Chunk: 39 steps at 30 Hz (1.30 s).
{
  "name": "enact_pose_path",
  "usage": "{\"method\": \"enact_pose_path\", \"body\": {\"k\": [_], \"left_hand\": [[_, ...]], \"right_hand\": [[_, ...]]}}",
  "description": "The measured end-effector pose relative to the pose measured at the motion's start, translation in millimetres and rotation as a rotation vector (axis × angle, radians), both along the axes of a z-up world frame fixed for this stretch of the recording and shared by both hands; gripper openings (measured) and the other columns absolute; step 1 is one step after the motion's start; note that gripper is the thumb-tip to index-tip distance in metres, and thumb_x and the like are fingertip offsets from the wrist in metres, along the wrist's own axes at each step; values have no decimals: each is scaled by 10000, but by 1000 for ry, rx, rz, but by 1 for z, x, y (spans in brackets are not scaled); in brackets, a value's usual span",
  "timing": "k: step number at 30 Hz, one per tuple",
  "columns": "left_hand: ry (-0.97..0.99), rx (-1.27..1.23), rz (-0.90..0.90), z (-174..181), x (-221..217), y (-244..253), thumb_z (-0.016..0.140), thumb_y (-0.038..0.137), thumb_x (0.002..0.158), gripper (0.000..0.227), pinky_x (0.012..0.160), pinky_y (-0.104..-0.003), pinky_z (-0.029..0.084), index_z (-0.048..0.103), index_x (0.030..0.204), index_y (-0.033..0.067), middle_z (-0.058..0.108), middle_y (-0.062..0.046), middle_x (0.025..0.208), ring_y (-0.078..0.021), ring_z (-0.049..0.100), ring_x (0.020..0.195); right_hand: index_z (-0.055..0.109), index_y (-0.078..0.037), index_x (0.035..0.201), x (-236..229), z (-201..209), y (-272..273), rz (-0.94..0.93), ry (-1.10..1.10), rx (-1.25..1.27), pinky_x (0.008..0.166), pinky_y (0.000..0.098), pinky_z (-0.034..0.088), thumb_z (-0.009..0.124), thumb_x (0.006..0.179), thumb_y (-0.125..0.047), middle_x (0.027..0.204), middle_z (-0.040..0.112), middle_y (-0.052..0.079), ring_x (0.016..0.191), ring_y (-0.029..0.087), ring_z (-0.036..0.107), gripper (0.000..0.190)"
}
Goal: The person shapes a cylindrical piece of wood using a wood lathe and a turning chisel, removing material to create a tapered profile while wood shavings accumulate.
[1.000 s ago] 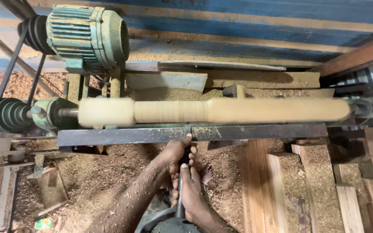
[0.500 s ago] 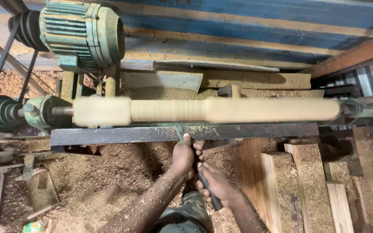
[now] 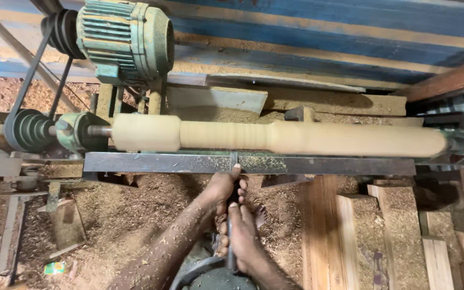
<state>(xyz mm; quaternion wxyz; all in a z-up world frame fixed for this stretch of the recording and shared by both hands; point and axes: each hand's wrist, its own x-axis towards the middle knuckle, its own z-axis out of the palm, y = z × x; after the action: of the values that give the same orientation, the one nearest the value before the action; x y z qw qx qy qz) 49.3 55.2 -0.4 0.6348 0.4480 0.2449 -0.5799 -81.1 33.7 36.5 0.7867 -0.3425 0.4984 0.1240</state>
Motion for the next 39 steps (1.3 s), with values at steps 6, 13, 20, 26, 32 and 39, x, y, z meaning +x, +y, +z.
{"method": "enact_pose_path", "body": {"k": [6,13,20,26,32,39], "left_hand": [[2,-39,248,-1,-24,-25,381,398,1088,421,429,-285,423,518,879,60,513,-14,624,-135,450,482],[-34,65,146,14,-20,-23,357,393,1100,436,428,-288,425,520,885,50,521,-19,626,-133,442,484],[19,18,-119,5,13,6,413,360,1115,399,416,-260,417,518,881,54,511,0,622,-110,430,471],[4,-59,102,-5,-13,-11,345,391,1104,467,417,-284,414,547,862,47,504,-8,617,-126,420,473],[-62,31,320,5,-34,-44,301,423,1114,511,408,-300,390,488,828,44,484,-32,603,-155,445,470],[-37,18,45,-3,-22,-22,390,343,1103,361,451,-309,418,511,879,87,511,-27,637,-152,440,494]], "right_hand": [[544,-137,1110,-13,9,-68,288,-2,-31,328,220,387,415,1070,-412,651,507,-11,410,61,428,306],[555,-92,1132,-25,-9,-61,205,-169,19,334,220,410,391,1086,-393,662,521,-10,420,60,435,346],[443,-129,1127,4,-2,13,-23,-105,-49,360,251,426,354,1092,-411,724,506,-7,460,92,445,298],[526,-124,1107,-9,5,-36,223,-81,-42,342,220,407,334,1076,-441,653,469,-30,429,69,414,372],[575,-148,1165,-20,4,-104,408,-136,38,359,207,401,371,1083,-438,653,503,-23,442,59,417,364],[514,-144,1124,-25,-6,-26,112,-26,-85,349,242,401,319,1083,-425,674,508,-24,445,72,432,345]]}}
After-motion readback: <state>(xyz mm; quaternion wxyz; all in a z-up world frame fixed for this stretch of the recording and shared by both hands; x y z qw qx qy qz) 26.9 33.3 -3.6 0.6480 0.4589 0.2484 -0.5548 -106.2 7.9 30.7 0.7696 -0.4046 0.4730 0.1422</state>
